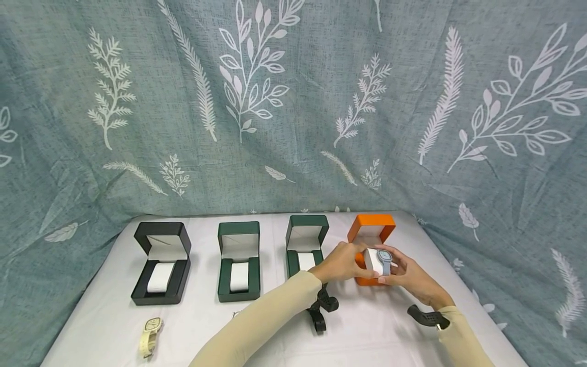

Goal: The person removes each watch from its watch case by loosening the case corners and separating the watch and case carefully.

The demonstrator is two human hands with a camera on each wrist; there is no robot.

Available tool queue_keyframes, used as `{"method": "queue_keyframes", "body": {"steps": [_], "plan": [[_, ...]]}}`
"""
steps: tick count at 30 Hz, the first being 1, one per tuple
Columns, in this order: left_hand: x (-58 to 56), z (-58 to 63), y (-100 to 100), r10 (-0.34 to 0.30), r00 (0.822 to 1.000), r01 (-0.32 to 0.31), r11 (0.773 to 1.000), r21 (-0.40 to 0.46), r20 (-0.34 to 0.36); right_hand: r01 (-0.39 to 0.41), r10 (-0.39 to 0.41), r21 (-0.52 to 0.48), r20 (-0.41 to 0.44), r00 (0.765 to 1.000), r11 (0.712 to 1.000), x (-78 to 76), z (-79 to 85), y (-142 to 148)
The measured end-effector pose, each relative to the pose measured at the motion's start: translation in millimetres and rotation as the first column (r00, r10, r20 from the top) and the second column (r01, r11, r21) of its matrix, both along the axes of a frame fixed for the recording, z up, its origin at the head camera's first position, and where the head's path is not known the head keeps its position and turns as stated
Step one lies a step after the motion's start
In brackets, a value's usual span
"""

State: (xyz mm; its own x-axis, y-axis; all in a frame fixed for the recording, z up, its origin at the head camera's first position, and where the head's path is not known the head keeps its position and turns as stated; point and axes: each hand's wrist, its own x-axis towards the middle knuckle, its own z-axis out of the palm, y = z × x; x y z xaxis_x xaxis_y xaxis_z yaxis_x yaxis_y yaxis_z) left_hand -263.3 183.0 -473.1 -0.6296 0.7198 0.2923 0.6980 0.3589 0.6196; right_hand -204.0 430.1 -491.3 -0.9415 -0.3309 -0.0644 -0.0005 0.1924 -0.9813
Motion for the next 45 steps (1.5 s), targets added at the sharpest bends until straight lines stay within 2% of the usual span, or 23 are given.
{"method": "queue_keyframes", "body": {"steps": [12,27,35,45], "plan": [[-0.1,0.8,-1.3,-0.022,0.999,0.022,1.0,-0.004,0.025,-0.03,0.03,-0.041,0.007,1.0,0.999,0.1,0.0,1.2],[-3.7,1.3,-2.7,-0.065,0.998,0.065,0.998,-0.018,-0.012,-0.076,0.074,-0.077,-0.032,0.997,0.994,2.1,0.2,2.2],[-3.2,2.3,-3.4,-0.057,0.998,0.057,0.998,-0.007,-0.024,-0.047,0.046,-0.042,-0.039,0.998,0.998,3.5,-0.1,0.6],[-2.9,2.0,-4.7,-0.075,0.997,0.075,0.997,-0.014,-0.001,-0.075,0.073,-0.035,-0.035,0.997,0.997,3.6,-0.1,1.5]]}}
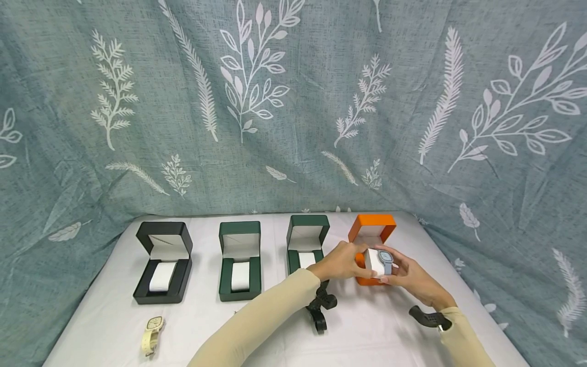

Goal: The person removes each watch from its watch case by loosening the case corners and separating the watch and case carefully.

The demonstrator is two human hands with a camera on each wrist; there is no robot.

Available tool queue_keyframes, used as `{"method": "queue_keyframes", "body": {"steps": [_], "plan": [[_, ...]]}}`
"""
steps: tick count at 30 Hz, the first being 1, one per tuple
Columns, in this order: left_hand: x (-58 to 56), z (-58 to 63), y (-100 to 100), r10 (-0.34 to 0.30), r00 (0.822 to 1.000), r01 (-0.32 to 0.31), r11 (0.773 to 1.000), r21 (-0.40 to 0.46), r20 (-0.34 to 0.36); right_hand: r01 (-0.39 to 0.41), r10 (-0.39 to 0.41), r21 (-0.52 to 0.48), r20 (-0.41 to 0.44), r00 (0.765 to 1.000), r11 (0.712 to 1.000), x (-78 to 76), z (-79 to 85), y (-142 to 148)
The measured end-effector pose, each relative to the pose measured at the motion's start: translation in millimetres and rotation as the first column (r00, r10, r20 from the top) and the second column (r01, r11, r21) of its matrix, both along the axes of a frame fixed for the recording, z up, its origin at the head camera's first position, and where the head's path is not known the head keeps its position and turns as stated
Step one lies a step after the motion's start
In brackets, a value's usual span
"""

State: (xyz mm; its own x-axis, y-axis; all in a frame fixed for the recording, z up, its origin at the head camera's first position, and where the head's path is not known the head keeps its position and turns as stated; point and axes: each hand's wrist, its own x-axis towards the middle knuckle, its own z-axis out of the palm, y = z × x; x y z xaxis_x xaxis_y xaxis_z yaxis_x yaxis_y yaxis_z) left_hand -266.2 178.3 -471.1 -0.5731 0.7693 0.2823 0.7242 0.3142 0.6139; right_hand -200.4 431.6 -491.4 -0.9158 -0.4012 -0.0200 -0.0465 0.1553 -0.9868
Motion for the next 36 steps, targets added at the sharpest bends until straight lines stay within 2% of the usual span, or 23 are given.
{"method": "queue_keyframes", "body": {"steps": [8,17,22,28,36], "plan": [[-0.2,5.5,-2,-0.022,1.0,0.022,0.999,-0.025,0.008,0.002,-0.002,-0.011,0.018,1.0,1.0,2.6,1.3,4],[-1.2,3.6,-5,-0.053,0.998,0.054,0.998,-0.031,0.039,-0.017,0.018,-0.034,0.014,1.0,0.999,11.8,-3.8,17],[-1.8,1.6,-7,-0.052,0.998,0.052,0.998,-0.017,0.027,0.031,-0.031,-0.01,0.001,1.0,0.999,15.9,-5.9,19],[-3.8,0.4,-9,-0.012,0.999,0.013,1.0,-0.021,0.029,0.128,-0.13,0.062,0.036,0.991,0.99,24.4,-9.0,20],[-10.2,-2.9,-13,0.079,0.996,-0.078,0.997,-0.018,0.034,0.154,-0.156,0.078,0.015,0.988,0.985,33.3,-14.8,19]]}}
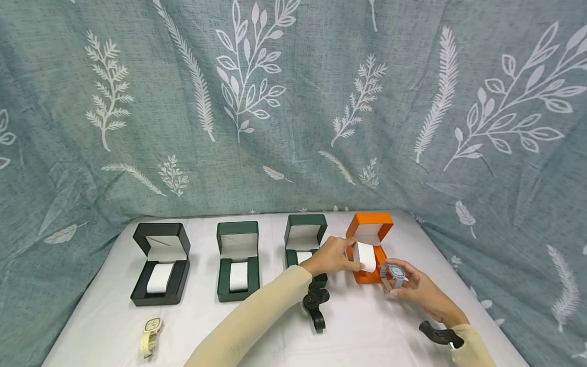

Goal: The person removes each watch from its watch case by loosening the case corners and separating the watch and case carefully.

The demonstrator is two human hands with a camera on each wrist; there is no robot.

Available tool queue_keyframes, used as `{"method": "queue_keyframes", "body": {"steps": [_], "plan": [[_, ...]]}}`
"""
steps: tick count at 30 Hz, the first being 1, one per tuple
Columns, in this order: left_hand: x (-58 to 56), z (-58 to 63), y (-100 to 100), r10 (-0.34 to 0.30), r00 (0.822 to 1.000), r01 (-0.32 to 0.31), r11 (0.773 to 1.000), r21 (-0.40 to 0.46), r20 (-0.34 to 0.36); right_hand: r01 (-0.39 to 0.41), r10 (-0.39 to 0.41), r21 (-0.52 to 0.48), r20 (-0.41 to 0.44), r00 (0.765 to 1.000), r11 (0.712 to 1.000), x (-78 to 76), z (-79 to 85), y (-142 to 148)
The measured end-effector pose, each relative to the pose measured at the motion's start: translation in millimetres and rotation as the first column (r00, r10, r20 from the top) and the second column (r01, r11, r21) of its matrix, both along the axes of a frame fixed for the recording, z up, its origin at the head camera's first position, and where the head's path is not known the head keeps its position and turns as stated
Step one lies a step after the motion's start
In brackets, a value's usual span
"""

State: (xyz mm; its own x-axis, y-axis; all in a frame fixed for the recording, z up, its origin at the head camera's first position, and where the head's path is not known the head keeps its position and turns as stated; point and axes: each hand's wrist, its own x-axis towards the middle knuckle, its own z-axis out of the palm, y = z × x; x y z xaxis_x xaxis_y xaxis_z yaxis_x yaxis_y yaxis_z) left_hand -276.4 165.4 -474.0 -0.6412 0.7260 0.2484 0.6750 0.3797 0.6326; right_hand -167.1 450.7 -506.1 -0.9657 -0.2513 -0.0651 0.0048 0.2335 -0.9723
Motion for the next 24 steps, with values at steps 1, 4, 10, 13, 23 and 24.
{"method": "queue_keyframes", "body": {"steps": [1,4,10,13,23,24], "plan": [[-0.5,-0.4,0,0.006,1.0,-0.006,1.0,-0.002,0.004,0.005,-0.005,0.005,0.001,1.0,1.0,1.3,-0.5,0],[-1.7,-1.4,0,0.022,1.0,-0.022,1.0,0.002,0.016,0.019,-0.019,0.001,0.02,1.0,1.0,5.1,-1.5,-1],[-2.9,-3.5,1,0.034,0.999,-0.034,0.999,0.005,0.027,0.023,-0.023,-0.006,0.075,0.997,1.0,12.0,-3.7,-2],[-2.8,-3.4,1,0.037,0.999,-0.038,0.999,0.013,0.033,0.013,-0.013,0.005,0.082,0.997,1.0,14.5,-6.1,-2],[-1.8,-2.0,3,0.054,0.998,-0.054,0.999,0.007,0.035,-0.043,0.049,-0.045,0.14,0.989,0.998,23.1,-10.4,-2],[-1.8,-1.9,3,0.054,0.998,-0.054,0.999,0.006,0.037,-0.042,0.049,-0.045,0.149,0.988,0.998,24.1,-10.3,-2]]}}
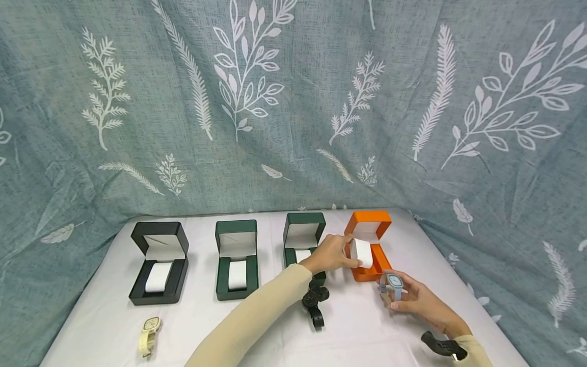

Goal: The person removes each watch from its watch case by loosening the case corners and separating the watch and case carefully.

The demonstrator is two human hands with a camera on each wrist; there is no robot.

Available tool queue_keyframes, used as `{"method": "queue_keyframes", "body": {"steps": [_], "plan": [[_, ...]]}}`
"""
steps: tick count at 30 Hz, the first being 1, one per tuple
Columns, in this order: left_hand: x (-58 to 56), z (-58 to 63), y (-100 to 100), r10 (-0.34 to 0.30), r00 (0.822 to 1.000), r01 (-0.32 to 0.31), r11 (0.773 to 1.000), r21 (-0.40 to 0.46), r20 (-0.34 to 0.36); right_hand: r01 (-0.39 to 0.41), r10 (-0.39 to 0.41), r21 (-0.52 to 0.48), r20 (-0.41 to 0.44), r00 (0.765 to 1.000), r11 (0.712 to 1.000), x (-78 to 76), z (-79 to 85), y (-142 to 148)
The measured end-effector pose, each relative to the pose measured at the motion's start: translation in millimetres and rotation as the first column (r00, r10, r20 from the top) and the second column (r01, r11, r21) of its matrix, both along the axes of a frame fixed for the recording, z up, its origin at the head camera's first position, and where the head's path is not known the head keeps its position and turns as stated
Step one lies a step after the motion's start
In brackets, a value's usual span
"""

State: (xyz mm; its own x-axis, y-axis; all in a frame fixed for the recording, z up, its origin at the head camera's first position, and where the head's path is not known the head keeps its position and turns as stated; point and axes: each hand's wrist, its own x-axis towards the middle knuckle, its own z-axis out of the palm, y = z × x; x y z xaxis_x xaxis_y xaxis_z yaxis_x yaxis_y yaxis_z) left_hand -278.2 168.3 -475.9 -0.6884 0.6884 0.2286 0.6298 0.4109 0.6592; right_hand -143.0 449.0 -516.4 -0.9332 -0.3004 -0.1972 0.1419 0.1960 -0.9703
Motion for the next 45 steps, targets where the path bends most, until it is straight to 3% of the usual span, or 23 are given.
{"method": "queue_keyframes", "body": {"steps": [7,20,31,45], "plan": [[-0.6,0.5,-1.2,0.013,1.0,-0.013,1.0,-0.01,0.005,0.0,-0.001,0.019,0.072,0.997,1.0,3.2,0.9,-2.3],[-0.1,-1.8,-1.0,0.028,0.999,-0.028,0.999,-0.025,-0.017,-0.016,0.014,0.021,0.094,0.995,1.0,5.4,1.0,-4.0],[-0.7,-1.5,-1.2,0.032,0.999,-0.031,0.999,-0.014,0.008,0.056,-0.07,0.158,0.086,0.994,0.986,3.7,-0.9,-6.4],[1.2,-1.9,-0.2,0.026,1.0,-0.026,1.0,-0.016,0.016,0.061,-0.073,0.129,0.09,0.993,0.99,7.7,-1.8,-8.6]]}}
